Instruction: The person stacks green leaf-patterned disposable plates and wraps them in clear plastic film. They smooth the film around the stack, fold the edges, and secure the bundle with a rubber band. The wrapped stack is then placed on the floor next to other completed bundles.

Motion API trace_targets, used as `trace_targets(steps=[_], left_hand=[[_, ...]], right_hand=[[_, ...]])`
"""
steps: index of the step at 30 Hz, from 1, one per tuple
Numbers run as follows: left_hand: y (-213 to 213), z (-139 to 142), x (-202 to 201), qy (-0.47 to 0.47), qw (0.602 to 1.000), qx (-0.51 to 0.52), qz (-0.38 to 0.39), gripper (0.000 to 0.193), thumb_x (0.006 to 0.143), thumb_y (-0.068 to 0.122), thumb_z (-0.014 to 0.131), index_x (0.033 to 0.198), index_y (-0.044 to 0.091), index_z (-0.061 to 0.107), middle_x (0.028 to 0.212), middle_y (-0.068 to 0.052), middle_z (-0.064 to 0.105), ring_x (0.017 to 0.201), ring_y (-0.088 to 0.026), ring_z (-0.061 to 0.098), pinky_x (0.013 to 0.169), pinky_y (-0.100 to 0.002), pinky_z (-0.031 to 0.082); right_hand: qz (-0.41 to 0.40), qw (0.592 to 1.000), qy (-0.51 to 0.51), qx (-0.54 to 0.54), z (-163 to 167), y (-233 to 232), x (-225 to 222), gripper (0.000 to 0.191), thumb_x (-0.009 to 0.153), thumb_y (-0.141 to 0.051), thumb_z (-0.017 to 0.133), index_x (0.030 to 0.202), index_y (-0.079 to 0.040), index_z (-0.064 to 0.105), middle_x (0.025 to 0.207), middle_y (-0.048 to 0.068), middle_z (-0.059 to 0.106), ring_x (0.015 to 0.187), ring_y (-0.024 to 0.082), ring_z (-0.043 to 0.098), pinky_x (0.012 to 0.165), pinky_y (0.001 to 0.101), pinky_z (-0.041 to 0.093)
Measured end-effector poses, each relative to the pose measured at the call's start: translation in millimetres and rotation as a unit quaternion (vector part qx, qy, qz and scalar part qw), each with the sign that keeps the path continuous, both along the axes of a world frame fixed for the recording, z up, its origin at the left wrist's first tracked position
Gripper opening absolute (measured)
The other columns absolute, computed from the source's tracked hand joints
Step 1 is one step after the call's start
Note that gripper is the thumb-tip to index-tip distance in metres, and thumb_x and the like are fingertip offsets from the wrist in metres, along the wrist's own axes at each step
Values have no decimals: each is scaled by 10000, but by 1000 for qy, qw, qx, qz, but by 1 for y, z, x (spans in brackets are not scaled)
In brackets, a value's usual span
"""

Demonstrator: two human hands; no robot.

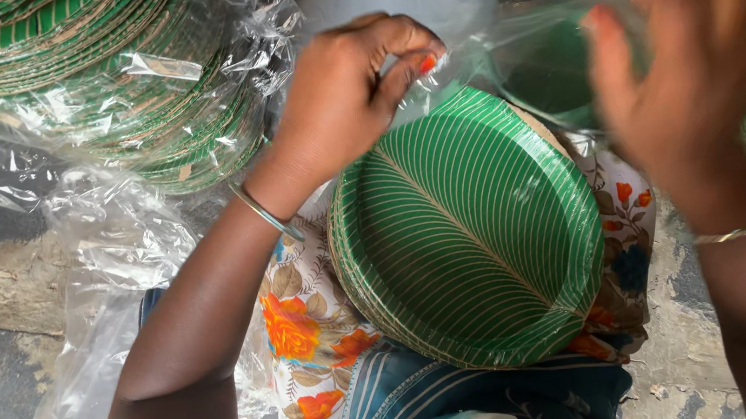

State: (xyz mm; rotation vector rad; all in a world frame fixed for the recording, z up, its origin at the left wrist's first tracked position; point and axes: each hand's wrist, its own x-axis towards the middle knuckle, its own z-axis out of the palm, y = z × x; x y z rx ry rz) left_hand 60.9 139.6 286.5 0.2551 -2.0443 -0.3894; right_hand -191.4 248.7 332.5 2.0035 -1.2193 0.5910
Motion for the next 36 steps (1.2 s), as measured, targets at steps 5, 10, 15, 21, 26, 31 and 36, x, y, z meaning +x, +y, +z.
trace_targets(steps=[5,10,15,21,26,31,36], left_hand=[[18,-14,-30,17,895,399,-199,231,959,114,802,981,79,575,837,54,608,687,-34,525,549,-248,417],[12,-16,-28,24,814,504,-290,143,1074,194,657,1059,74,581,803,65,528,656,-22,447,556,-241,335],[21,-7,-40,67,977,195,-47,107,1142,162,633,1136,134,529,774,2,502,653,-82,491,577,-304,442],[41,-24,-23,-146,957,-230,97,443,922,148,685,1340,242,575,986,-33,651,705,-188,664,537,-356,508],[-34,-71,-1,-354,839,-299,285,261,851,192,703,1108,200,658,943,-38,650,683,-160,683,472,-318,525],[-138,-112,26,-239,814,-69,525,490,779,585,807,997,161,694,897,-120,691,664,-263,704,481,-379,547],[-171,-137,33,241,857,443,104,81,915,21,725,984,2,686,811,-46,689,667,-179,679,585,-315,583]], right_hand=[[162,985,-38,37,-11,-1,31,162,914,-118,823,1042,-49,752,1128,103,680,1035,313,604,934,420,500],[231,965,23,-124,-13,-7,34,146,917,-117,785,892,-58,654,1118,132,645,961,361,629,873,500,539],[94,991,46,83,-47,-15,30,114,985,-136,695,951,-31,670,981,118,653,725,260,662,669,439,534],[205,629,-674,328,-64,-50,-85,320,1035,-356,598,1202,-83,600,1138,136,654,1089,277,632,980,431,539],[327,431,-774,329,-74,-30,-111,529,1077,-591,549,1223,-84,592,1154,110,546,1276,297,564,1154,517,438],[311,675,-617,258,-97,-55,-92,663,1053,-503,590,1507,-102,318,1563,214,319,1473,426,385,1197,623,410],[202,487,-771,357,-126,-77,-98,707,1007,-435,581,1530,-41,313,1585,265,307,1408,452,436,1146,559,464]])
